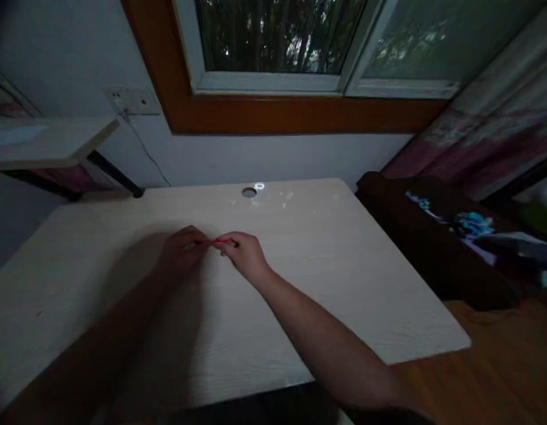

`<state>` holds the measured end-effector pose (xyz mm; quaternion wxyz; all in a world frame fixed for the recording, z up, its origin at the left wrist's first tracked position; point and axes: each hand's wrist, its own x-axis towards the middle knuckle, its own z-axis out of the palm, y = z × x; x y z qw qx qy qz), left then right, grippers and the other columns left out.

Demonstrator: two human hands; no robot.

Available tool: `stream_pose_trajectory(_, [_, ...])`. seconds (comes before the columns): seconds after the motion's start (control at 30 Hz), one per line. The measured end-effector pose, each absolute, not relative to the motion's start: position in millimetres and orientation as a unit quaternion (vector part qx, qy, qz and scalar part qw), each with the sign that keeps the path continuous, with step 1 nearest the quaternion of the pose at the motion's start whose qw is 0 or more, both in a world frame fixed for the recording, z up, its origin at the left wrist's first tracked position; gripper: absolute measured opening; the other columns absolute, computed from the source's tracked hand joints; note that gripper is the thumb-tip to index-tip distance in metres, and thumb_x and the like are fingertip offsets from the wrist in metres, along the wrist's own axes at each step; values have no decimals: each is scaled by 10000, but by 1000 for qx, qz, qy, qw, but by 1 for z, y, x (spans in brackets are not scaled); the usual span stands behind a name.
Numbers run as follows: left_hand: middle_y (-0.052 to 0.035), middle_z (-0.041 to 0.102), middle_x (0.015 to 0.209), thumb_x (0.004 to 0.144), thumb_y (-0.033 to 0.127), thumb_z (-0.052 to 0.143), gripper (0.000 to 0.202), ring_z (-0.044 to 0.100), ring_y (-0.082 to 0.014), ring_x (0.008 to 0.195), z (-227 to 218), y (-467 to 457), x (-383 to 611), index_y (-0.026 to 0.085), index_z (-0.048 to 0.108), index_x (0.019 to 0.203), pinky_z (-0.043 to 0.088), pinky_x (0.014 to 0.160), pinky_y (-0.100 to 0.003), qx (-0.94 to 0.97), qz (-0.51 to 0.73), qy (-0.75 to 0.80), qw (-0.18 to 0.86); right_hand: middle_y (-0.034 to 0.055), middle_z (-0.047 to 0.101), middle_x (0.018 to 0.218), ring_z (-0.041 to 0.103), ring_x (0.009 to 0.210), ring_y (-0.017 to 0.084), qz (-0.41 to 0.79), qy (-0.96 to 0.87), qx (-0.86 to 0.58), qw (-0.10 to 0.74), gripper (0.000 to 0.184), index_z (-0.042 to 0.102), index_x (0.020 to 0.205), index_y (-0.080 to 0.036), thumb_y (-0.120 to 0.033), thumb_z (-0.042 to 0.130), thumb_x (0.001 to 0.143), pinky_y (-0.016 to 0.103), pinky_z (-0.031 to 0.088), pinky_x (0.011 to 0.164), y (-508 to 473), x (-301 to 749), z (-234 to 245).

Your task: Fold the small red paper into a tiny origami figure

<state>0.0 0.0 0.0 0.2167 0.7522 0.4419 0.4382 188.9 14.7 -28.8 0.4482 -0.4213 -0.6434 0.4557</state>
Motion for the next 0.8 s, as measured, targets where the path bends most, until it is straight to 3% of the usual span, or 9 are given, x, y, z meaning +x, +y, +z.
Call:
stream_pose_trajectory(0.37, [-14,608,753,844,213,677,126,581,-125,699,-1,1,-1,176,694,725,451,650,-244,738,441,446,248,23,696,737,613,649,141,476,-637,-400,455,168,772,870,-192,-346,744,809,239,456,626,15,192,-29])
stream_pose_trajectory(0.8, [-35,643,859,840,310,708,127,627,-123,745,-9,7,-2,191,721,884,530,661,-219,720,466,457,237,40,697,705,597,615,141,549,-559,-403,473,255,754,852,-165,-398,783,753,247,452,595,18,193,-26])
